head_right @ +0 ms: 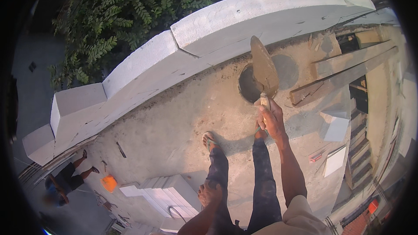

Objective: The person applies mortar to a low wall using a trowel and places white rectangular tiles onto the surface. They use a string line to align the tiles and tap them into place, repeating the process along the wall.

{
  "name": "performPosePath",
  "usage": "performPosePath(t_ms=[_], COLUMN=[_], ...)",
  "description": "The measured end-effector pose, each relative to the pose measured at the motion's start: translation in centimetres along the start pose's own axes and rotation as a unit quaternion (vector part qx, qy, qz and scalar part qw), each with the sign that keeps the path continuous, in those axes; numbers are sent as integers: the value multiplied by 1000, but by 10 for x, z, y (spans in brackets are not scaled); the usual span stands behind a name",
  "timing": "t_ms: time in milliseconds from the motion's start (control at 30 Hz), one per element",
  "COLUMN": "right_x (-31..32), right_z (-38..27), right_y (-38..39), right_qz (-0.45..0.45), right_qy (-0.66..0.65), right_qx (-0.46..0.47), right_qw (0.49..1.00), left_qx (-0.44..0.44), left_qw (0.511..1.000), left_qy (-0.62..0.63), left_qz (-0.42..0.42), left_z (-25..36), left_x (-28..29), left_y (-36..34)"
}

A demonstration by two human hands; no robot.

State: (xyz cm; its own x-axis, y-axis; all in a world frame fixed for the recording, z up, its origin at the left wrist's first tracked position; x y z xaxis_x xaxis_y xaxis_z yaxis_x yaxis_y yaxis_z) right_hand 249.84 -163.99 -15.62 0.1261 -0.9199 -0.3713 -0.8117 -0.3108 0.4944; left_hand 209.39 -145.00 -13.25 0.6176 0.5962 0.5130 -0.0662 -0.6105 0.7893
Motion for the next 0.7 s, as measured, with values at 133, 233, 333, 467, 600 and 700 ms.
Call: performPosePath(t_ms=[133, 233, 333, 467, 600, 700], right_x=[-73, -80, -105, -124, -165, -200], right_z=[-84, -109, -106, -43, 6, -2], right_y=[-50, -100, -112, -90, -29, 5], right_qz=[55, 159, 207, 140, 12, -68], right_qy=[146, 315, 438, 513, 557, 477], right_qx=[188, 358, 404, 310, 227, 253], right_qw=[970, 865, 776, 788, 799, 839], left_qx=[-10, -16, -9, -12, -14, -14], left_qw=[1000, 1000, 1000, 999, 999, 999], left_qy=[15, 13, 20, 35, 47, 46], left_qz=[23, 20, 14, 14, 11, -14], left_z=[-3, -3, -12, -16, -19, -24], left_x=[0, 3, -4, -8, -5, -5], left_y=[1, -1, -4, -6, -6, -11])
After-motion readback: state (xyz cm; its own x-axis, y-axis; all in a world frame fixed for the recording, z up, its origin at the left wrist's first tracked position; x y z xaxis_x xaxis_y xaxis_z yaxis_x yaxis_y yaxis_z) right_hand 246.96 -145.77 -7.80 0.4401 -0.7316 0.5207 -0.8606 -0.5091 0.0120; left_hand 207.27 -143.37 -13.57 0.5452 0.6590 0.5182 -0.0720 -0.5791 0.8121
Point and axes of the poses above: each hand's wrist, its own y-axis away from the middle knuckle, its own x-axis out of the back of the hand, z = x × y, the point moved 7 cm from there along -y, towards the middle knuckle, and after that the axes turned 8 degrees about -y, right-handed, at the moved point
